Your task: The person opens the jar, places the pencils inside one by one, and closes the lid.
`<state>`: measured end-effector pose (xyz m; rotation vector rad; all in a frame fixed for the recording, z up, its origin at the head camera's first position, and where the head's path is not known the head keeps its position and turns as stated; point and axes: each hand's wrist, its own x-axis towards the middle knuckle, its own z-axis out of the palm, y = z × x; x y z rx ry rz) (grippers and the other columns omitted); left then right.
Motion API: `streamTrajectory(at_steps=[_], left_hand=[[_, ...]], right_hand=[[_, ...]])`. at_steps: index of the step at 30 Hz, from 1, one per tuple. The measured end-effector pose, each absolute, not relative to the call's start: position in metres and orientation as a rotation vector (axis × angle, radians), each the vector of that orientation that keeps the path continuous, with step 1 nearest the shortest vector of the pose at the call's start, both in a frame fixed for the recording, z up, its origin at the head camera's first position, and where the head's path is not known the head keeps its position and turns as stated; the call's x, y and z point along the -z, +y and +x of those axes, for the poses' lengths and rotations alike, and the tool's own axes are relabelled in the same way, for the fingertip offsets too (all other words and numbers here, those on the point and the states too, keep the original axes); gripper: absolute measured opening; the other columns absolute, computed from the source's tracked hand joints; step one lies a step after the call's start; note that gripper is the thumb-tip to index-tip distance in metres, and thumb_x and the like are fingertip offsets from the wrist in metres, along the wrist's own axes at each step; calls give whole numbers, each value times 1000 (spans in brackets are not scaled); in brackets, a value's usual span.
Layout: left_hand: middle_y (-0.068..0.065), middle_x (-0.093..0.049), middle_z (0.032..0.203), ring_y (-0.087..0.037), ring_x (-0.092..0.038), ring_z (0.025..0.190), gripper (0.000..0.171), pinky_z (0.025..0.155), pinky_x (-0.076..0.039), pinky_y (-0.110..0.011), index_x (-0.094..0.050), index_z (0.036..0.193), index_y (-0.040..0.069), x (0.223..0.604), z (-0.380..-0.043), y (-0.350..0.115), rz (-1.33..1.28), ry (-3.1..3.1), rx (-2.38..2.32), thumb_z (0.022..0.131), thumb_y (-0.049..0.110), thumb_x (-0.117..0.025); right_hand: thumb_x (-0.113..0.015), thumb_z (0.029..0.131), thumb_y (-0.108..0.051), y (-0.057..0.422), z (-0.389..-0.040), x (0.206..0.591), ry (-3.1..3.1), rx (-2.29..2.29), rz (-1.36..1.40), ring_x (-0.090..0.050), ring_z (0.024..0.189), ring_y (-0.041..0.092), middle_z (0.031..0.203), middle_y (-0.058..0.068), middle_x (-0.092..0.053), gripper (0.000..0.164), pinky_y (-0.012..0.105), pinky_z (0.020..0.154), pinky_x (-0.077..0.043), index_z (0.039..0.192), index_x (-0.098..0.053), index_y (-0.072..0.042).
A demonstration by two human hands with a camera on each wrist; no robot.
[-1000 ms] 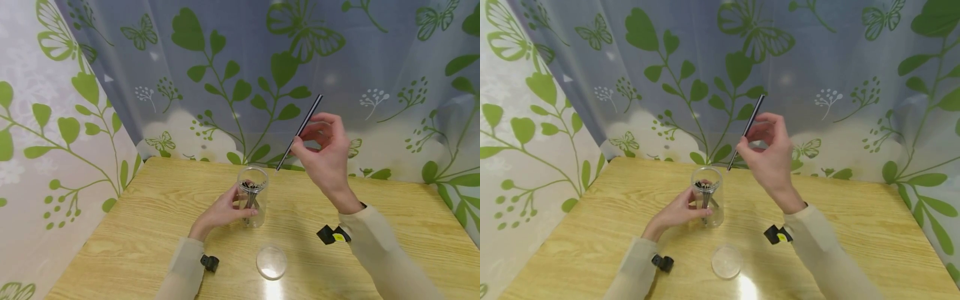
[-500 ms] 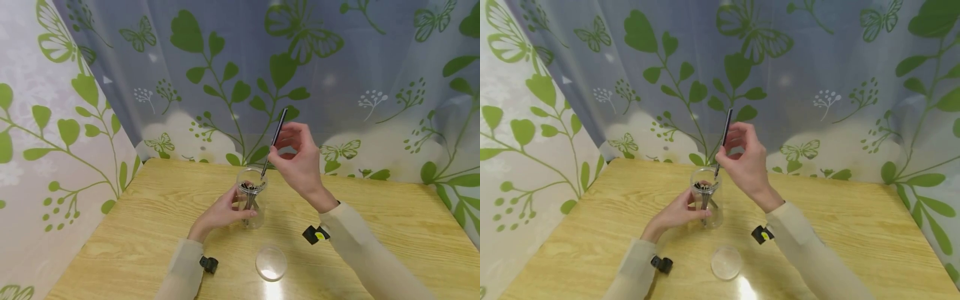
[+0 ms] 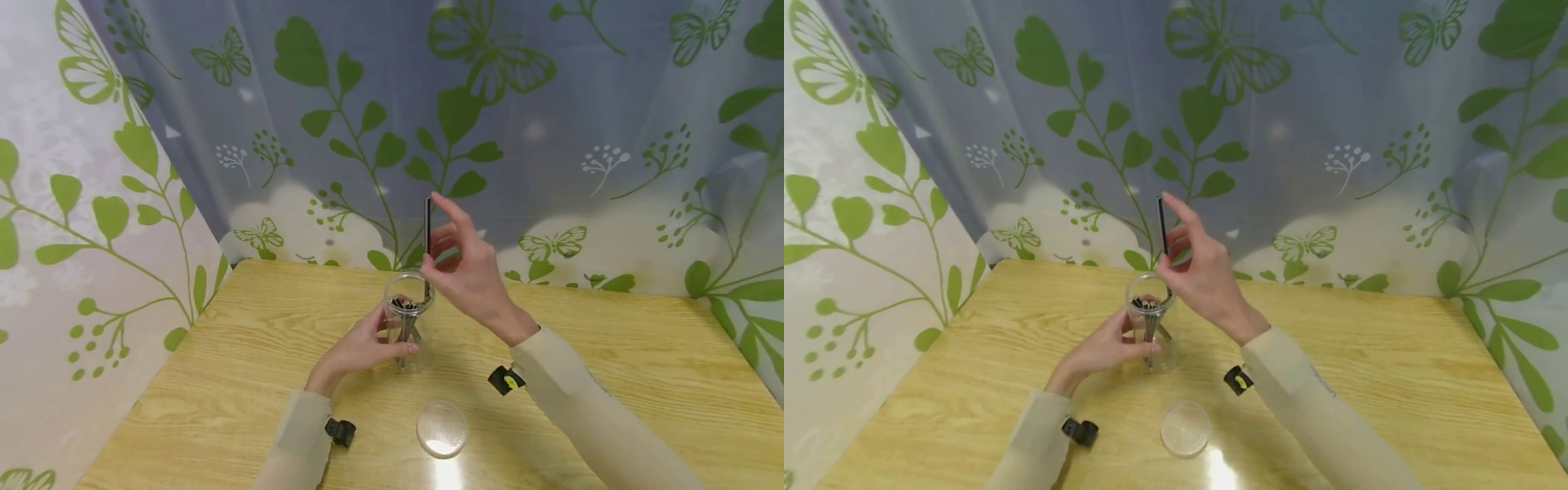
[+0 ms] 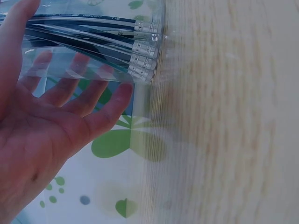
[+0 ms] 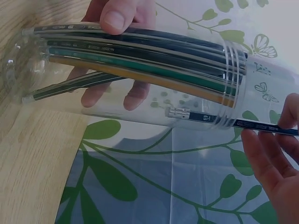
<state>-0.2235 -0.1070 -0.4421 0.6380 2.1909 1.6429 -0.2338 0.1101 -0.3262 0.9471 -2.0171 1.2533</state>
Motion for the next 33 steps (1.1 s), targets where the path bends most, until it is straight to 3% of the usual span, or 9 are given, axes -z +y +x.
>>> streamTrajectory(at_steps=[7, 14, 20, 24, 33], left_hand=[[7, -50, 151, -28, -47, 144, 75, 114, -48, -48, -38, 151, 42, 442, -223, -107, 642, 2184, -1647, 91, 26, -80], [9, -48, 153, -27, -45, 146, 75, 114, -48, -49, -38, 151, 44, 442, -223, -108, 620, 2191, -1640, 91, 29, -80], [10, -46, 155, -26, -43, 147, 80, 116, -46, -49, -35, 155, 41, 443, -223, -109, 604, 2195, -1630, 90, 31, -81], [8, -45, 156, -28, -42, 148, 81, 117, -45, -51, -33, 157, 38, 443, -223, -108, 620, 2181, -1640, 91, 29, -80], [12, -39, 160, -28, -41, 148, 82, 116, -46, -51, -30, 155, 48, 442, -222, -108, 637, 2172, -1644, 92, 27, -79]], right_hand=[[-65, 82, 14, 108, -235, 329, -2105, -1265, 989, -67, 76, 17, 92, 12, -67, 84, 26, 64, -62, 156, -35, -13], [-65, 83, 12, 106, -235, 336, -2164, -1225, 994, -67, 76, 20, 94, 15, -67, 63, 40, 64, -63, 138, -42, -8], [-64, 87, 8, 104, -234, 339, -2187, -1216, 1029, -70, 79, 19, 94, 13, -71, 39, 34, 70, -63, 123, -56, -5], [-64, 89, 5, 104, -233, 339, -2204, -1225, 1054, -70, 81, 17, 92, 9, -72, 31, 35, 73, -63, 118, -61, -6], [-67, 91, -2, 106, -229, 339, -2348, -1145, 1190, -67, 81, 9, 89, 3, -72, 22, 36, 75, -60, 112, -66, -10]])
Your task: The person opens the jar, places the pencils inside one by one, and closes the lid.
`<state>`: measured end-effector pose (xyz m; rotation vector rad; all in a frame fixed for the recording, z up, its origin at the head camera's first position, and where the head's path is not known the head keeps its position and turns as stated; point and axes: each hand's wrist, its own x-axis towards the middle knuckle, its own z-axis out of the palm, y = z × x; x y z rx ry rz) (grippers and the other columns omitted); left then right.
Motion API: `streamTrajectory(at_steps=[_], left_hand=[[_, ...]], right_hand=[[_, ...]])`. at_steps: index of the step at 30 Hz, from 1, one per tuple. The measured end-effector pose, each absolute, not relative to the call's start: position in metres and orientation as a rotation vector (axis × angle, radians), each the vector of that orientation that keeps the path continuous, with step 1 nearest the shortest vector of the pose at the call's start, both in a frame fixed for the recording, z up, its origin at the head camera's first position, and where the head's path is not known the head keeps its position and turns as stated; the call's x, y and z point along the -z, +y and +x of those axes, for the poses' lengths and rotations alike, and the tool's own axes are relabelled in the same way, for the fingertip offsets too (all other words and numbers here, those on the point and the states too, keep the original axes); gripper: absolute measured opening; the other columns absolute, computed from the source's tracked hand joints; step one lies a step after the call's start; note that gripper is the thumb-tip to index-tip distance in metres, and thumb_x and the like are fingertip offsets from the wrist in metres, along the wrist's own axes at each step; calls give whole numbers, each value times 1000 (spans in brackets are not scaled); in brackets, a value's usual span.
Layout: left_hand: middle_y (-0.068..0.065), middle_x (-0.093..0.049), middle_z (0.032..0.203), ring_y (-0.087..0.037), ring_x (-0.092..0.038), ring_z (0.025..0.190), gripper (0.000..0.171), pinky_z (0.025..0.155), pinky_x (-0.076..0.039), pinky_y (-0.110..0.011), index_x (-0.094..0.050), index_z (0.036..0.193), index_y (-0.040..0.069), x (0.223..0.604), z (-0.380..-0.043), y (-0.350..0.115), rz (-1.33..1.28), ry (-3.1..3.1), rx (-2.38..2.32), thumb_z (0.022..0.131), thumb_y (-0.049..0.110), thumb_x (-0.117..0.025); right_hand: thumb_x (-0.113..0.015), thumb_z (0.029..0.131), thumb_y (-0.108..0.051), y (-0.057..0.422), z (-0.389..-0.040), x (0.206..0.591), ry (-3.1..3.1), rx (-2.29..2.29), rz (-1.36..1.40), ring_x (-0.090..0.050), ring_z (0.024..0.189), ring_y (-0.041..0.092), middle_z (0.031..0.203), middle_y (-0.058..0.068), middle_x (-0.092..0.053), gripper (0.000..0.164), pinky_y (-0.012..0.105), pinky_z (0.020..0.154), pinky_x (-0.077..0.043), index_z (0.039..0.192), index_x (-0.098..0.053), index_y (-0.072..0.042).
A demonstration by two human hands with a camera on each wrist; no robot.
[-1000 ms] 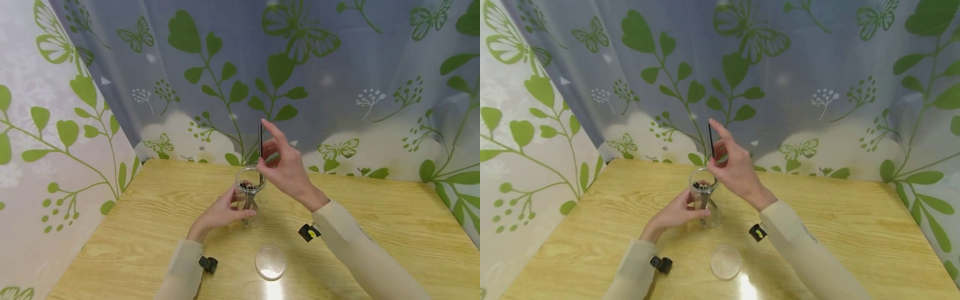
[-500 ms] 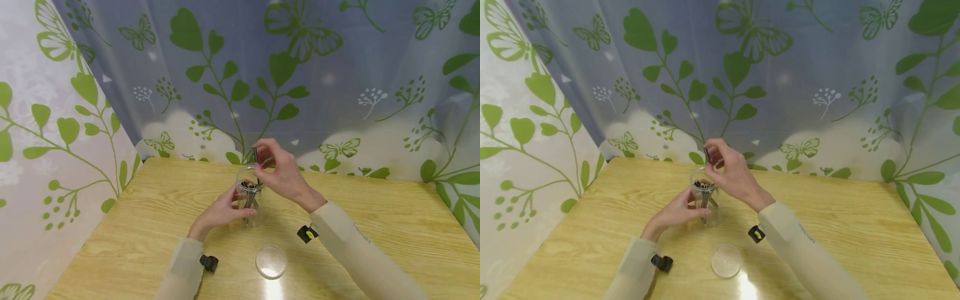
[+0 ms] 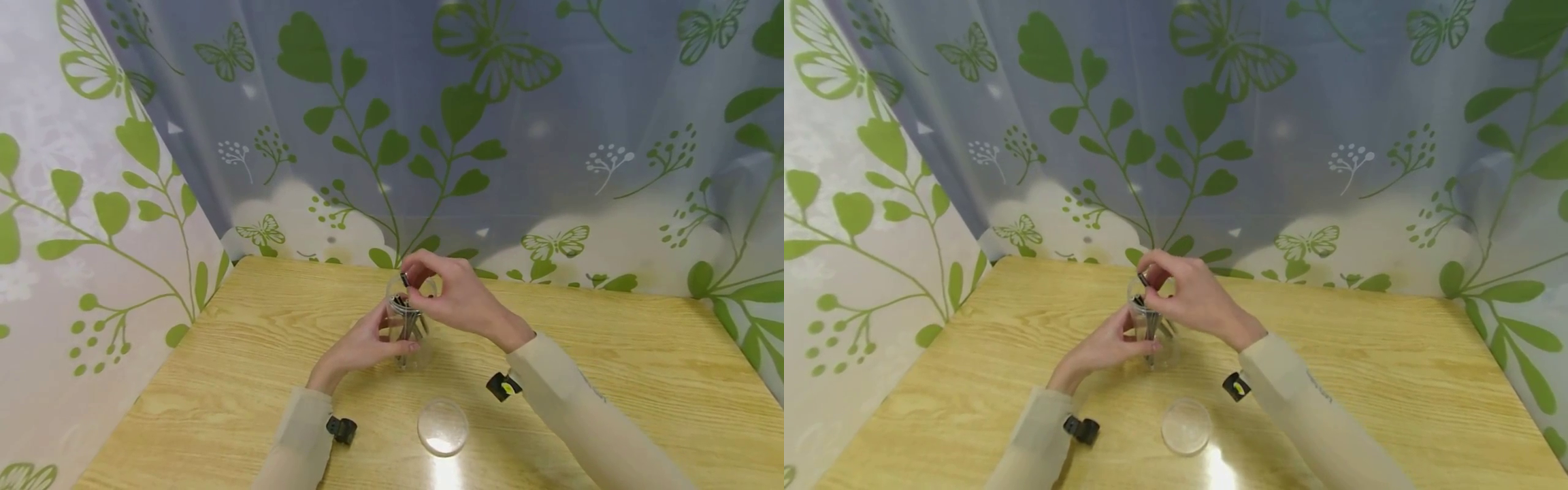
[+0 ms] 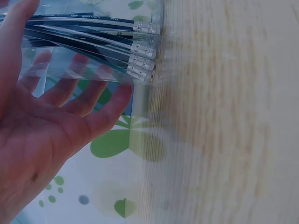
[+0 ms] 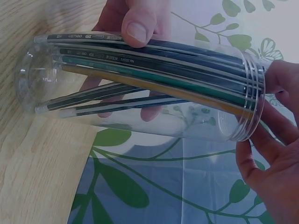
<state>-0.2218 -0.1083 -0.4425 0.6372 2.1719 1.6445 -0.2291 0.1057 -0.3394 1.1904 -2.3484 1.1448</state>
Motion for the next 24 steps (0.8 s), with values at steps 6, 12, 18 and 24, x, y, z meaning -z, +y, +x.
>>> streamTrajectory(at_steps=[6, 12, 18, 24], left_hand=[[14, -38, 160, -27, -42, 147, 82, 115, -47, -50, -31, 154, 49, 444, -223, -109, 639, 2170, -1644, 92, 27, -79], [16, -37, 160, -26, -42, 147, 83, 116, -46, -49, -30, 154, 50, 443, -223, -108, 630, 2177, -1644, 91, 27, -80], [17, -39, 159, -26, -42, 147, 83, 116, -46, -49, -30, 153, 52, 442, -223, -108, 619, 2182, -1637, 91, 30, -80], [17, -39, 158, -26, -42, 147, 82, 116, -46, -50, -31, 153, 51, 444, -224, -109, 627, 2181, -1639, 91, 29, -80]], right_hand=[[-67, 89, -1, 105, -228, 338, -2405, -1099, 1200, -67, 79, 9, 88, 0, -74, 21, 32, 72, -59, 108, -69, -10], [-66, 91, -5, 107, -227, 340, -2465, -1081, 1184, -67, 82, 8, 93, 0, -75, 17, 28, 72, -58, 106, -72, -11], [-63, 91, -4, 110, -230, 346, -2370, -999, 1236, -68, 84, 10, 94, 1, -74, 14, 28, 73, -59, 101, -71, -9], [-65, 91, -4, 109, -232, 346, -2316, -947, 1272, -69, 84, 11, 91, 1, -75, 10, 29, 72, -58, 95, -73, -10]])
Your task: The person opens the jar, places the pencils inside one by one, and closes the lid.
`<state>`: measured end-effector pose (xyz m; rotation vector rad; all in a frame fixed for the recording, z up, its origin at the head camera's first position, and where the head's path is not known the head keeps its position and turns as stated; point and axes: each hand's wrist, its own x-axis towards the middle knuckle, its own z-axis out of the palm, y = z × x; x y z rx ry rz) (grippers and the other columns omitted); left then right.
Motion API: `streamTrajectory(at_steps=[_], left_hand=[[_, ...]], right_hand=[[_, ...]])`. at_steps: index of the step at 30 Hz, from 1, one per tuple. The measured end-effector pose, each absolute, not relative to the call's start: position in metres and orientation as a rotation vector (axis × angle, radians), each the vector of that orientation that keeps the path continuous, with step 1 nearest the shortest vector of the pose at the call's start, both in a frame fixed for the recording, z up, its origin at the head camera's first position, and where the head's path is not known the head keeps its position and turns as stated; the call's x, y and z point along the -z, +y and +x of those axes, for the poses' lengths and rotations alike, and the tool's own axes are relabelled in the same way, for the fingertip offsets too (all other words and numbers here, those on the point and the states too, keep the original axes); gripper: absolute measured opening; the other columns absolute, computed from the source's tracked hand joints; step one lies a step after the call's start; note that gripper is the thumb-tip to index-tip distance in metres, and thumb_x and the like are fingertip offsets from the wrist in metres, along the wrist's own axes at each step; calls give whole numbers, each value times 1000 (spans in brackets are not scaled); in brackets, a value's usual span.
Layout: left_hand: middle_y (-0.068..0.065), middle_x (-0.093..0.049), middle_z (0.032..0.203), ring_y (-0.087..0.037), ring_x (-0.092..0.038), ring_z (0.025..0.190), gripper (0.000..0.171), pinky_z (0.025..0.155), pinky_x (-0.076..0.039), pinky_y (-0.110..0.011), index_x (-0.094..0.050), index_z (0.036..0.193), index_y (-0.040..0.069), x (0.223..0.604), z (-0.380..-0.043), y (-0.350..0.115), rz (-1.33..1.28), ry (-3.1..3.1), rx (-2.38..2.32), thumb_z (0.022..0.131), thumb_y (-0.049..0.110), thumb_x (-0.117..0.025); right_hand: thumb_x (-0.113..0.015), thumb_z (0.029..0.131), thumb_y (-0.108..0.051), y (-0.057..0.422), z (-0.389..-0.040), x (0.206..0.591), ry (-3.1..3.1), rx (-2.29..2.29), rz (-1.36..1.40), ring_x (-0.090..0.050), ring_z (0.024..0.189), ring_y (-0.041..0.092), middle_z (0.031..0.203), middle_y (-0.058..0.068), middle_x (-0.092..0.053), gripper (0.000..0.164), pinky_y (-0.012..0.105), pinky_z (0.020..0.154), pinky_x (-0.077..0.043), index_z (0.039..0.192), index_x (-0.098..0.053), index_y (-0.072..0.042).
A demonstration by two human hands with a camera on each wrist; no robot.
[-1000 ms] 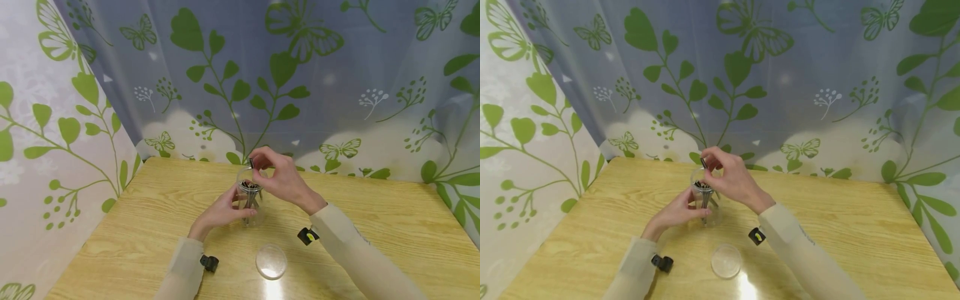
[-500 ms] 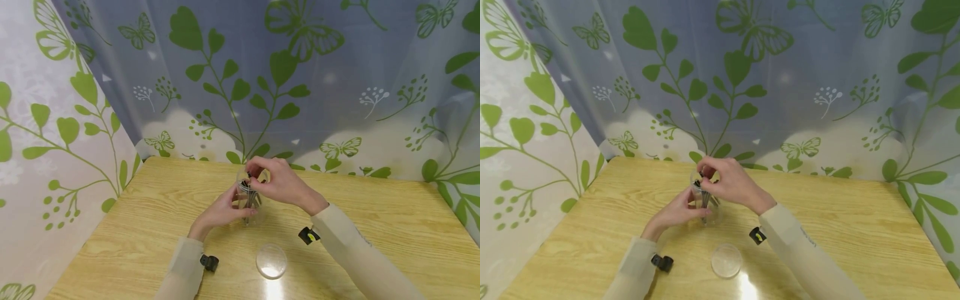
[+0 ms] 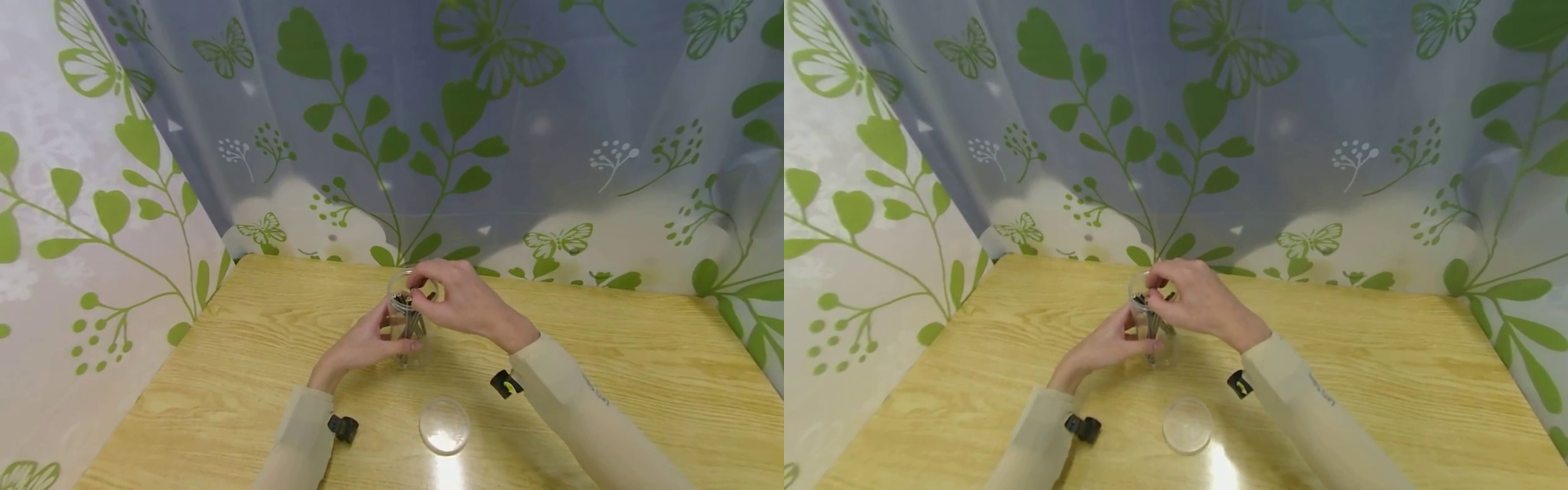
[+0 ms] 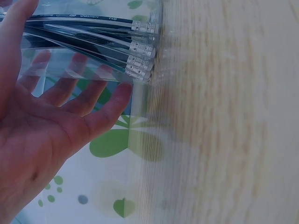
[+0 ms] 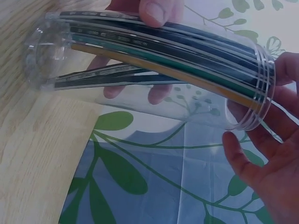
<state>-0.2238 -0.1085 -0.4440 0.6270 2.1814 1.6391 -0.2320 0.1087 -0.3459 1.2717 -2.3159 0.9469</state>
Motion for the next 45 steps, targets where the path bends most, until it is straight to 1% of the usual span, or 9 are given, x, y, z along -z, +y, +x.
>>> streamTrajectory(at_steps=[10, 15, 17, 22, 29, 33, 37, 41, 45], left_hand=[[15, -38, 160, -27, -42, 146, 83, 115, -46, -50, -30, 154, 51, 445, -223, -110, 628, 2180, -1640, 91, 29, -80], [13, -33, 163, -30, -40, 147, 86, 116, -45, -53, -26, 156, 49, 445, -222, -110, 646, 2189, -1631, 92, 30, -79], [15, -33, 163, -30, -40, 147, 86, 116, -45, -54, -26, 156, 50, 445, -222, -110, 646, 2188, -1632, 92, 30, -79], [17, -36, 161, -27, -41, 147, 85, 116, -45, -52, -27, 154, 52, 445, -223, -111, 633, 2180, -1641, 91, 29, -79], [12, -40, 160, -28, -43, 147, 88, 116, -45, -51, -25, 158, 47, 446, -225, -110, 630, 2188, -1647, 91, 29, -80], [10, -42, 158, -28, -44, 146, 88, 116, -46, -50, -26, 157, 47, 446, -225, -110, 640, 2188, -1648, 91, 28, -80], [12, -42, 158, -27, -45, 146, 85, 116, -46, -49, -29, 154, 50, 446, -226, -109, 639, 2195, -1645, 91, 29, -80], [12, -42, 158, -27, -44, 146, 84, 115, -47, -49, -29, 154, 51, 445, -225, -109, 631, 2201, -1640, 90, 30, -81], [11, -42, 158, -27, -44, 146, 85, 115, -47, -49, -29, 154, 51, 444, -224, -109, 627, 2204, -1635, 90, 31, -81]], right_hand=[[-65, 95, -9, 109, -232, 346, -2352, -952, 1287, -69, 86, 12, 95, -1, -77, 14, 30, 70, -58, 98, -78, -13], [-68, 97, -19, 110, -230, 346, -2390, -983, 1283, -71, 91, 15, 99, -3, -77, 12, 36, 76, -60, 100, -79, -15], [-70, 96, -20, 109, -230, 346, -2401, -989, 1275, -71, 94, 15, 101, -3, -76, 12, 36, 79, -60, 102, -79, -16], [-65, 94, -10, 111, -228, 346, -2419, -1043, 1234, -71, 101, 16, 107, -1, -76, 20, 34, 82, -59, 108, -78, -13], [-62, 88, -6, 115, -225, 349, -2401, -1089, 1186, -65, 117, 21, 120, 3, -71, 29, 43, 93, -56, 113, -77, -11], [-61, 88, -1, 122, -222, 353, -2328, -1147, 1194, -64, 118, 22, 121, 5, -71, 28, 44, 97, -56, 109, -77, -10], [-58, 84, 5, 130, -220, 358, -2239, -1124, 1201, -67, 114, 22, 117, 6, -73, 32, 40, 93, -57, 103, -78, -11], [-58, 82, 6, 135, -219, 364, -2163, -1048, 1225, -67, 114, 25, 115, 7, -74, 36, 37, 90, -59, 104, -80, -11], [-59, 80, 8, 136, -218, 367, -2102, -998, 1278, -68, 114, 29, 115, 10, -73, 36, 39, 88, -61, 106, -80, -7]])
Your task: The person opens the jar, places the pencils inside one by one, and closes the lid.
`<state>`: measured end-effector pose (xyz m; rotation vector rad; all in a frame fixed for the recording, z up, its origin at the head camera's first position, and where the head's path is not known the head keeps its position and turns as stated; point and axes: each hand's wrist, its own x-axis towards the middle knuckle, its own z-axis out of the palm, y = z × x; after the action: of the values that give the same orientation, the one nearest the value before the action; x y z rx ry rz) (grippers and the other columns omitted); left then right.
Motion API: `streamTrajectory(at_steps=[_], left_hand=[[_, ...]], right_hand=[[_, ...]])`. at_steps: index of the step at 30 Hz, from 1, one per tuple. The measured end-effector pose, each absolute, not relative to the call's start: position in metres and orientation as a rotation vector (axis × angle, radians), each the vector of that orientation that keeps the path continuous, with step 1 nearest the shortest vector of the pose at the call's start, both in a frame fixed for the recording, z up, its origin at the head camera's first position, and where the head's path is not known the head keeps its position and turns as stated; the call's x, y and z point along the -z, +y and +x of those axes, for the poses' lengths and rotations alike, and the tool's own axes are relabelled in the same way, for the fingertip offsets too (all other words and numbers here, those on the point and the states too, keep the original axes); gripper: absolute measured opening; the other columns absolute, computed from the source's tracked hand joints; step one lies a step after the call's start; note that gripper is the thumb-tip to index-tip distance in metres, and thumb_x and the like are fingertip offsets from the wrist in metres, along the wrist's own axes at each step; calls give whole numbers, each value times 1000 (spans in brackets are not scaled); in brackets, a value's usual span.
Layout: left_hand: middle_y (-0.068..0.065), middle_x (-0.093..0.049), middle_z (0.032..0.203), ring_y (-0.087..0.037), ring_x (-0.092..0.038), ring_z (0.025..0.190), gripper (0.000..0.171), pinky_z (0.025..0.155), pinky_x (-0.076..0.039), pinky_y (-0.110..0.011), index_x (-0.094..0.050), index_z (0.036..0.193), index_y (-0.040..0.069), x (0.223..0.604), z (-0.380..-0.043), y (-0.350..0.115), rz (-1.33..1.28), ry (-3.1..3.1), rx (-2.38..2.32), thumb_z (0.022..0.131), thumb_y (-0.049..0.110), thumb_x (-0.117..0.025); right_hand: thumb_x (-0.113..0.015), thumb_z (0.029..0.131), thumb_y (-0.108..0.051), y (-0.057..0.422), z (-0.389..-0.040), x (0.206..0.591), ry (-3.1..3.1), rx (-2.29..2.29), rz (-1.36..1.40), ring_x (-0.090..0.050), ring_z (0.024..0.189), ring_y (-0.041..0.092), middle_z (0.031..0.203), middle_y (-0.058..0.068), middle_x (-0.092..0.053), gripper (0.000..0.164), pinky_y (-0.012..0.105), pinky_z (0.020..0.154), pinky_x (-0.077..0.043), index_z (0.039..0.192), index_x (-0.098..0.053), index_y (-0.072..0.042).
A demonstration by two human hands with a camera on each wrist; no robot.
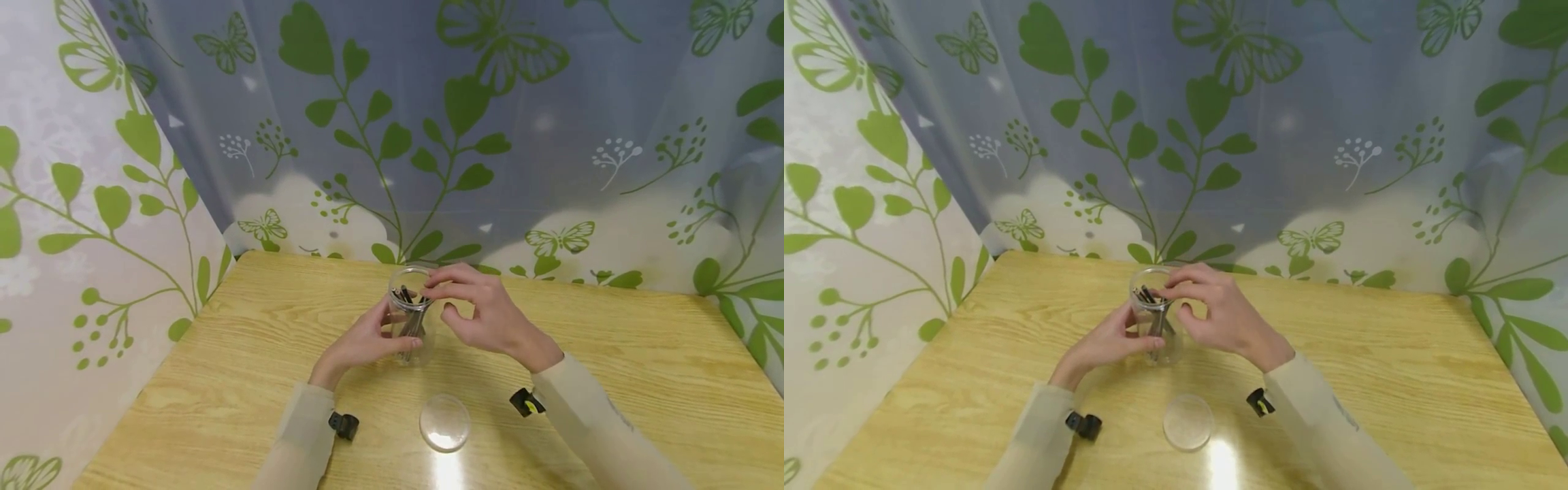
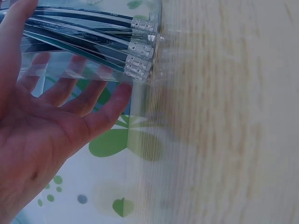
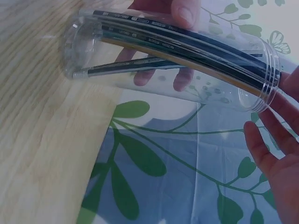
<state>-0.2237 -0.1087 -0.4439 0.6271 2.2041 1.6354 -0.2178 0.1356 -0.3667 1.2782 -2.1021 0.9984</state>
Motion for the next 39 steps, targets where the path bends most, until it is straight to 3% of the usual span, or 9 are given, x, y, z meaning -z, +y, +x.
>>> streamTrajectory(at_steps=[6, 14, 17, 24, 39], left_hand=[[7, -41, 160, -29, -44, 147, 85, 116, -47, -49, -30, 155, 47, 445, -224, -107, 627, 2194, -1640, 90, 29, -81], [3, -40, 161, -32, -43, 147, 87, 116, -45, -51, -28, 157, 42, 446, -226, -109, 619, 2204, -1647, 90, 26, -81], [3, -40, 161, -32, -43, 147, 87, 116, -45, -51, -29, 157, 41, 445, -225, -109, 626, 2200, -1640, 90, 25, -81], [3, -40, 161, -31, -44, 146, 87, 116, -46, -49, -31, 157, 42, 443, -223, -108, 598, 2198, -1643, 89, 26, -83], [2, -41, 161, -31, -43, 147, 85, 116, -46, -49, -32, 157, 41, 441, -221, -109, 592, 2217, -1624, 89, 27, -82]], right_hand=[[-59, 79, 7, 139, -218, 367, -2060, -806, 1299, -69, 111, 29, 115, 12, -75, 34, 42, 89, -61, 105, -78, -2], [-60, 78, 6, 146, -219, 371, -2091, -766, 1262, -67, 118, 30, 124, 11, -74, 45, 45, 97, -59, 119, -75, -3], [-60, 79, 4, 149, -215, 373, -2118, -799, 1236, -65, 121, 28, 128, 10, -72, 49, 40, 104, -55, 124, -73, -5], [-62, 81, 1, 164, -205, 377, -2139, -898, 1180, -65, 122, 26, 129, 11, -71, 46, 15, 113, -42, 126, -71, -5], [-77, 79, -3, 196, -179, 404, -2246, -906, 1093, -69, 112, 21, 122, 10, -73, 42, 8, 106, -43, 120, -74, -10]])
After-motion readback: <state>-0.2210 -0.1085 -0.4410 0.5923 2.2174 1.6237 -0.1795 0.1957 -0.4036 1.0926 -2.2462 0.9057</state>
